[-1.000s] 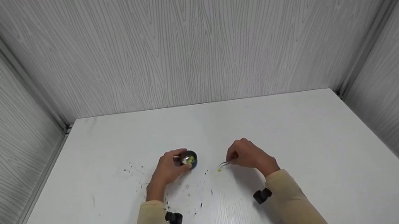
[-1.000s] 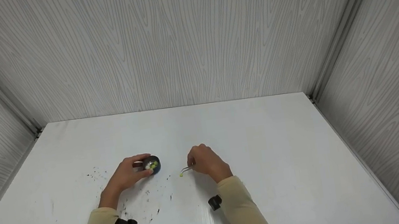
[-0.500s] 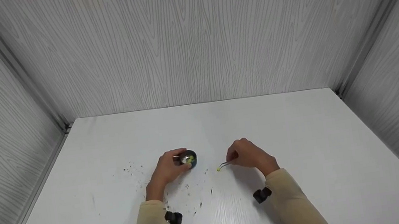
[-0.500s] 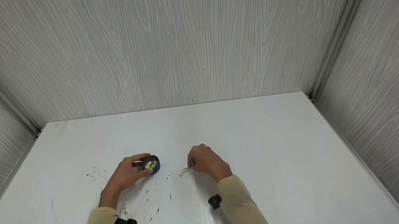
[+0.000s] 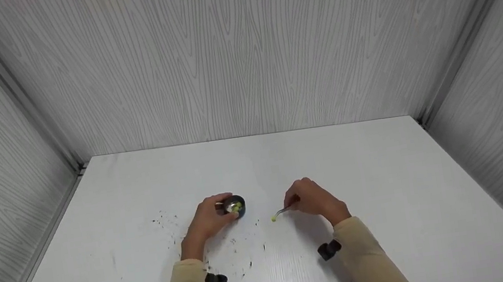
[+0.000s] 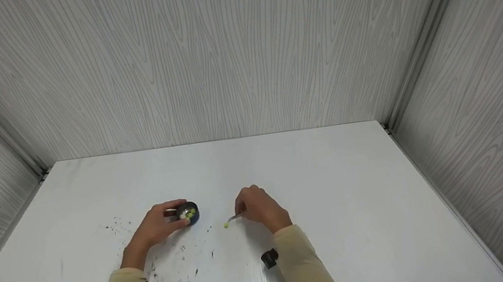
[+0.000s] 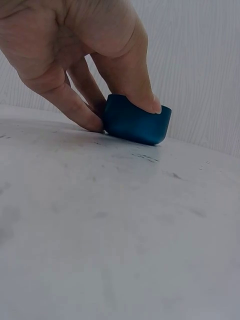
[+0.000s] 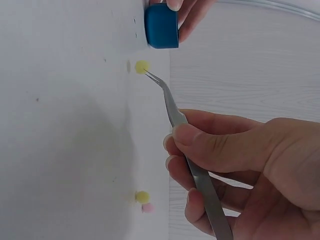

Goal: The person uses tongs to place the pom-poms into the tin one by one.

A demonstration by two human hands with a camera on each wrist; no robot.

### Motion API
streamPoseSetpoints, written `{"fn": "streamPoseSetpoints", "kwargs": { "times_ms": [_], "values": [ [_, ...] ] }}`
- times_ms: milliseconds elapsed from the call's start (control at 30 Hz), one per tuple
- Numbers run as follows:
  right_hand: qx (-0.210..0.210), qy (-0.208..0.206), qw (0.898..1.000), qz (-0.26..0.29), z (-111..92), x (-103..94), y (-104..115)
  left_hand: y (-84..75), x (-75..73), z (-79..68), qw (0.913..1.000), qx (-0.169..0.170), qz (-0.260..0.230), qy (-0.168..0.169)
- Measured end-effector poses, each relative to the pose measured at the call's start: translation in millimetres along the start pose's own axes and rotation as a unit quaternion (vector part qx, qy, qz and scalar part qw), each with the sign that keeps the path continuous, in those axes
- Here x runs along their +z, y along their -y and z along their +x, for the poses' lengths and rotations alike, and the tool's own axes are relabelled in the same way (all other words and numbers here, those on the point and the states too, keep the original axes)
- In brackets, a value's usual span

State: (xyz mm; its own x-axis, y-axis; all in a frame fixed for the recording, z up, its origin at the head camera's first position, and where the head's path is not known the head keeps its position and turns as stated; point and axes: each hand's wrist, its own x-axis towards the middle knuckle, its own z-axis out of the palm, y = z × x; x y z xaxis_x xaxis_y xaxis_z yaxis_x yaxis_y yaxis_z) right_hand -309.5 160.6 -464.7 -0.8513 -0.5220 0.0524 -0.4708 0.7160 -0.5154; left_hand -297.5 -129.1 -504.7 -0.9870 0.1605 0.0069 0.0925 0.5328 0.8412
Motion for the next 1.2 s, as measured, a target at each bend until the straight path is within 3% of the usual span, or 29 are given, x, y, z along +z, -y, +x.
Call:
{"fn": "streamPoseSetpoints", "kwargs": {
  "times_ms": [633,1200],
  "values": [
    [0.004,0.002,1.0,-0.012,-2.0,-2.7,-0.1,1.0,-0.1,-4.1,1.0,0.001,0.003,0.002],
    [0.002,-0.031,0.999,0.015,4.9,1.2,9.6,1.0,-0.4,-4.7,0.9999,0.006,0.009,-0.002]
  ]
}}
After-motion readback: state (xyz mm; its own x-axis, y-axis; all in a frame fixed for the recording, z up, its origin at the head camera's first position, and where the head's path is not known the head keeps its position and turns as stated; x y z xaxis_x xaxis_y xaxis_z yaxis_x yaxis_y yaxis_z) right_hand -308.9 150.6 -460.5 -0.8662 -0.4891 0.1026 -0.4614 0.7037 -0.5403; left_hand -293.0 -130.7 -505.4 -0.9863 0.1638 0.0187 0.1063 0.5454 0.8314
